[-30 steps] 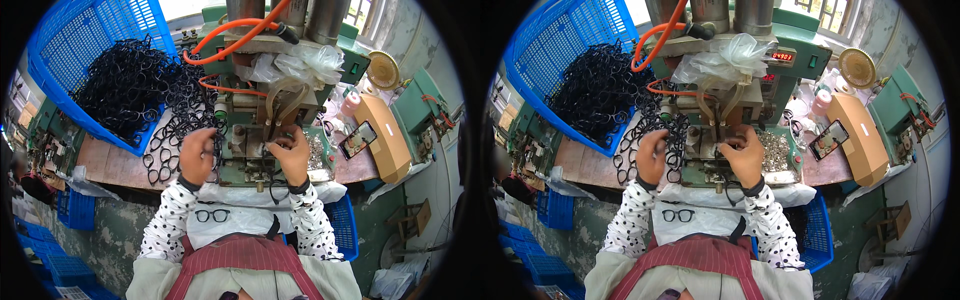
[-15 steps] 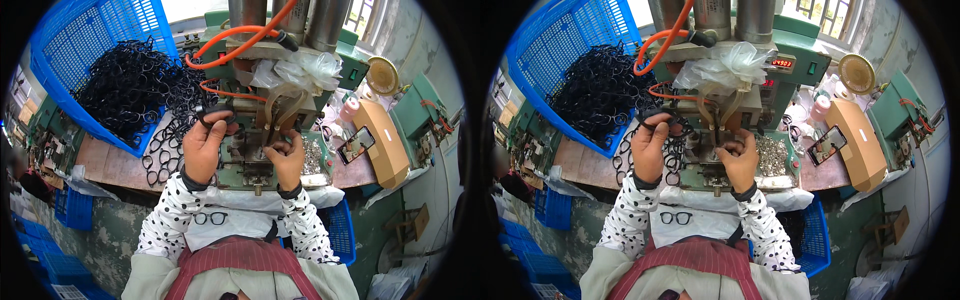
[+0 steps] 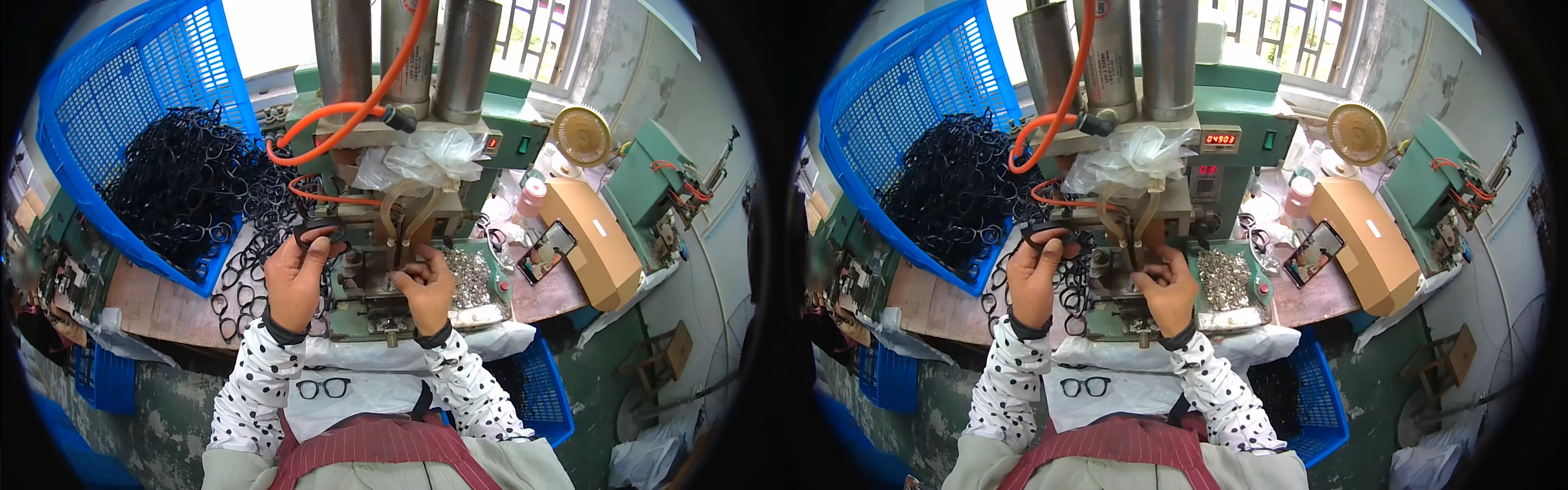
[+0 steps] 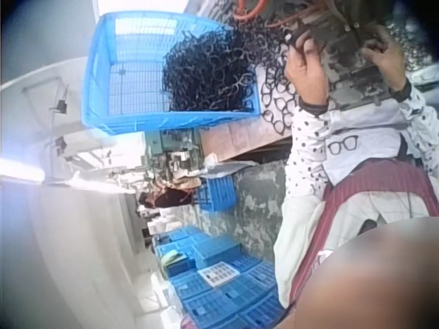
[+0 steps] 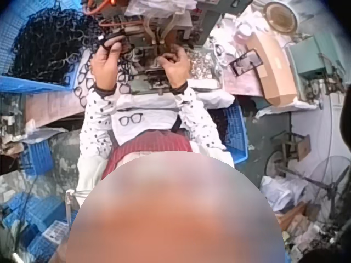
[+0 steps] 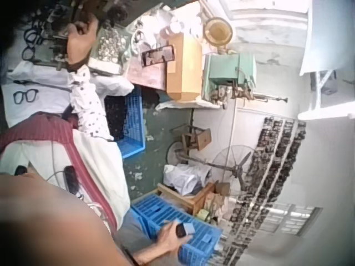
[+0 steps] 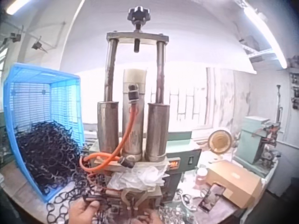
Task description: The person assembles eyeglasses by inserting metal nose pads into black frames using a press machine. They repeatedly pick up frames, place them in the machine, add nose pads, and operate the press to attach the parts.
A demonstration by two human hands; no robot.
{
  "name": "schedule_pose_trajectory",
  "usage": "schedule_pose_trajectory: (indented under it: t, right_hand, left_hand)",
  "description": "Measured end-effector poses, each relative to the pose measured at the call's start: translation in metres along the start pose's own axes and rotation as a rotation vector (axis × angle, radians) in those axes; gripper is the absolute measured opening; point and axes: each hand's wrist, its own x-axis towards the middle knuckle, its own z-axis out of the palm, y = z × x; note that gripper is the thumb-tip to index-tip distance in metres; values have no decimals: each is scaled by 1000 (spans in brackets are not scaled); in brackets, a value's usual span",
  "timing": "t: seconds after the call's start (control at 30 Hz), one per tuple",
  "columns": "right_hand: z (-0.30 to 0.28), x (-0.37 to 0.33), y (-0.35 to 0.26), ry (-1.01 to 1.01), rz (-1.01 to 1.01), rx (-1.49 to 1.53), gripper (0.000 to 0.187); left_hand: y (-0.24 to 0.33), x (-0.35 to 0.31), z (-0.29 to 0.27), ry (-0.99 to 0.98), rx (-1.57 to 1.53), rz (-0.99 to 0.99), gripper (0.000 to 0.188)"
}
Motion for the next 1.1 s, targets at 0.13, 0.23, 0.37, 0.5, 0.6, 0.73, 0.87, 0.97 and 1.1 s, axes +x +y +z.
schedule_pose_trajectory:
  t: [0.13,0.23,0.37,0.5,0.6,0.73,0.87,0.97,1.1]
  right_hand:
    - [1,6,4,0,-65,-60,52]
    - [-6,5,4,-17,-84,-172,51]
    - [-50,28,12,110,-218,-335,45]
    - [-151,47,39,302,-225,-1173,30]
    - [-161,32,27,227,-20,-1250,27]
    - [-161,7,44,112,-126,-1649,23]
    - [-159,21,62,208,-293,-1284,14]
    - [-158,27,64,263,-360,-1051,8]
    - [-153,20,65,389,-376,-962,9]
  left_hand:
    - [-11,-10,3,55,203,118,21]
    - [-30,-41,11,-215,434,712,33]
    - [-58,-59,40,-462,426,820,37]
    - [-67,-54,40,-510,417,840,42]
    - [-66,-54,36,-515,412,819,45]
    - [-73,-58,40,-501,399,813,49]
    - [-77,-58,41,-473,417,838,49]
    - [-79,-61,41,-466,429,841,48]
    - [-64,-47,24,-598,620,998,49]
